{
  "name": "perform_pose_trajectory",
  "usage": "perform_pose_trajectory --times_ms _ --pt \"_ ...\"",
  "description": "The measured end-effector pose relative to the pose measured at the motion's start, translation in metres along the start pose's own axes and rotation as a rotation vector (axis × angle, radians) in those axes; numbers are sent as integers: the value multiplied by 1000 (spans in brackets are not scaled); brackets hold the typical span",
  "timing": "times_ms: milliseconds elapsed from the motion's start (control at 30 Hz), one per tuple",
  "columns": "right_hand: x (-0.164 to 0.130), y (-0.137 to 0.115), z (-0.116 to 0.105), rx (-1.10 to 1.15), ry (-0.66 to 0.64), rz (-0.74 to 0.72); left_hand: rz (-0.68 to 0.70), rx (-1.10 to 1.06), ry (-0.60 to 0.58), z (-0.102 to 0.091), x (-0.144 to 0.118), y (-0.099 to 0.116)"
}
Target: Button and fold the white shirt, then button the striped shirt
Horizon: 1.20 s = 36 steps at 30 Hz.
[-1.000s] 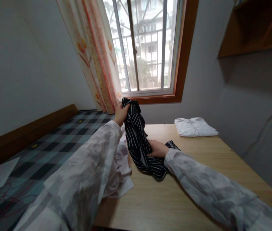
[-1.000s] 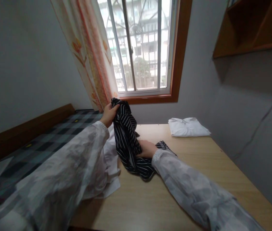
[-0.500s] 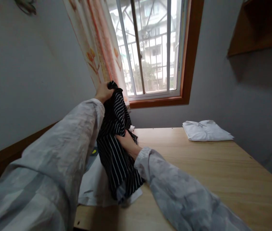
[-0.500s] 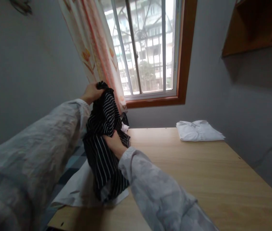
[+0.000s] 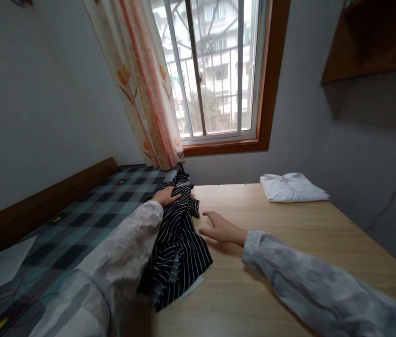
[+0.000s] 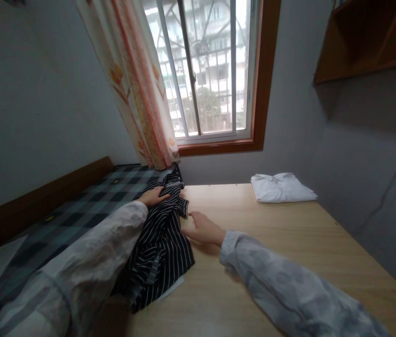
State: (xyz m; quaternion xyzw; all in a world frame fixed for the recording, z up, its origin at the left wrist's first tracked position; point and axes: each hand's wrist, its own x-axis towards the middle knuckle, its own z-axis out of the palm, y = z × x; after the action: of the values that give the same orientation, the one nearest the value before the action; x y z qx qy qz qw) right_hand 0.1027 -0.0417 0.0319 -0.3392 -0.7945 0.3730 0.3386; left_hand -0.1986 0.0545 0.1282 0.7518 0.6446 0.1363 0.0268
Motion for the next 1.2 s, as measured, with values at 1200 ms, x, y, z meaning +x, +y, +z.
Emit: perform_pose_trajectory --times_ms 1200 --pt "-137 103 -169 -549 183 -59 160 -884 191 193 -42 211"
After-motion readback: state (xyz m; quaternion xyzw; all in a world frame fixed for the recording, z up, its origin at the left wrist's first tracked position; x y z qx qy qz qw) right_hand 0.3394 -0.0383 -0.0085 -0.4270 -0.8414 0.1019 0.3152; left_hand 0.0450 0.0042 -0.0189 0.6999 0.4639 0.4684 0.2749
